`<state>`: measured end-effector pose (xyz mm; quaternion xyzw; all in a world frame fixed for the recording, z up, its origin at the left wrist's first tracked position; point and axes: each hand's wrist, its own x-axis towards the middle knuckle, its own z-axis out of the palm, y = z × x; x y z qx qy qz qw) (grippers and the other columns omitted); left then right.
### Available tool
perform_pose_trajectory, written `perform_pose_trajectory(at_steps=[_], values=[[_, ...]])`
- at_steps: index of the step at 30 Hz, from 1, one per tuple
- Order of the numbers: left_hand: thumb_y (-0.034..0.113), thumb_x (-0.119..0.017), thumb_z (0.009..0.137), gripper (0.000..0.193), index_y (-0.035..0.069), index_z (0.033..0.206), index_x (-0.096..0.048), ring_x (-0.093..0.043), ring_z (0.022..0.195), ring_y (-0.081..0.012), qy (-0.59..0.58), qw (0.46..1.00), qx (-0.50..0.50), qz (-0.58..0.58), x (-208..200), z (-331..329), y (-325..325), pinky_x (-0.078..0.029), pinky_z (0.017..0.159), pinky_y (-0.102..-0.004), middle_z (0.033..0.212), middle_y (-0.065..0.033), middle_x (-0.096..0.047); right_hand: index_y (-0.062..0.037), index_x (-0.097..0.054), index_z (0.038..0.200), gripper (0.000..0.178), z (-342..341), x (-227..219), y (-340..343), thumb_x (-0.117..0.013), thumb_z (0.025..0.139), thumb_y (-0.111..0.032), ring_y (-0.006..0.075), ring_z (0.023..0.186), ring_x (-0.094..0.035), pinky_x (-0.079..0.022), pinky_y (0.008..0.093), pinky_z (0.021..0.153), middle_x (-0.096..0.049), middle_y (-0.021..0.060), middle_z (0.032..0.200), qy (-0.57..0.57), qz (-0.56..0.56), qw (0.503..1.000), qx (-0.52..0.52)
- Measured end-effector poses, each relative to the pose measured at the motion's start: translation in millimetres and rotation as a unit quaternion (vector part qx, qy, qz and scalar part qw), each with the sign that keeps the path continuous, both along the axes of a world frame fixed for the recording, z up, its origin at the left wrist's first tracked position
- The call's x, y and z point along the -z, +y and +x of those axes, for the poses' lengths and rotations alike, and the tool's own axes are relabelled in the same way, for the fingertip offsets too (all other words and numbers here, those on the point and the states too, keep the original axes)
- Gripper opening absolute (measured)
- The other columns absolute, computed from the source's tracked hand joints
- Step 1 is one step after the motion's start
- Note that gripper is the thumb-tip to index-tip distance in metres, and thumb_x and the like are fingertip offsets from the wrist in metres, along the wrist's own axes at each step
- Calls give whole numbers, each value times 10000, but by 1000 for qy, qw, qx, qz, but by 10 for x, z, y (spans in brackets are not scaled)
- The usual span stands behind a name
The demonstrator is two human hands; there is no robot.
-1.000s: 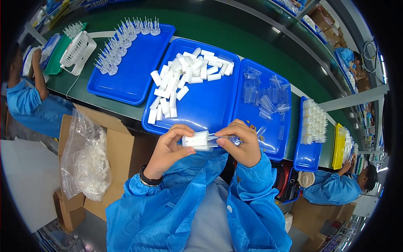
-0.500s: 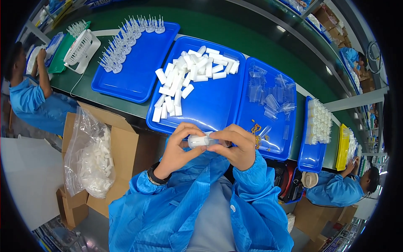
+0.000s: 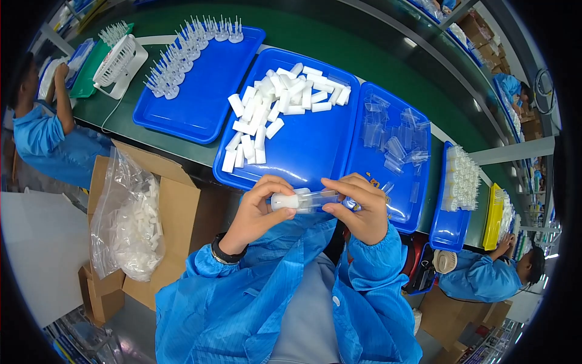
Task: The person assembles plastic components by placing white plastic pieces onto the prongs of a plastic base, sliding clear plastic sleeves over them, and securing the assembled parts with a rubber band.
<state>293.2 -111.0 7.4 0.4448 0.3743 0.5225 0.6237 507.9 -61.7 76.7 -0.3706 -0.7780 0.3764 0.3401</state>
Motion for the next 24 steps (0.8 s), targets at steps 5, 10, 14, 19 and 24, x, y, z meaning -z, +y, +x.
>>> perform_pose_trajectory(at_steps=[5, 10, 14, 19, 24], values=[[-20, -690, 795, 260, 26, 1042, -622, -528, 1061, -180, -14, 1000, -4, -8, 2, -9, -7, -554, 830, -284, 1119, -82, -489, -23, -690, 1059, 409, 6, 54, -8, -802, 667, -41, 157, 746, -583, -469, 270, 680, -686, 97, 905, 28, -64, 998, 6], [-1, -705, 790, 254, 34, 1032, -640, -529, 1055, -185, -15, 999, -28, -7, -26, 4, -10, -534, 838, -286, 1103, -82, -506, -21, -703, 1015, 336, 3, 161, -39, -796, 692, -25, 116, 691, -578, -467, 250, 640, -675, 94, 849, 86, -121, 988, 34], [35, -713, 795, 222, 42, 1006, -644, -531, 1032, -181, 15, 999, -47, 23, 4, 14, -30, -491, 840, -292, 1079, -78, -516, -5, -694, 1023, 331, -17, 227, -70, -780, 704, 8, 114, 692, -588, -471, 247, 653, -677, 98, 855, 128, -129, 983, 36], [-26, -634, 820, 177, 21, 980, -575, -568, 915, -158, 93, 991, -46, 88, 18, 4, -29, -585, 664, -260, 1082, -93, -448, 33, -660, 1068, 322, -28, 358, -140, -737, 756, 21, 138, 784, -638, -496, 248, 724, -687, 123, 912, 201, -217, 954, 44], [1, -634, 835, 155, 32, 968, -562, -552, 861, -135, 132, 986, -32, 98, -33, -10, -26, -540, 600, -227, 1055, -86, -447, 50, -642, 1086, 313, -42, 364, -155, -715, 783, 18, 173, 899, -661, -515, 279, 811, -687, 141, 944, 235, -271, 933, 40]])
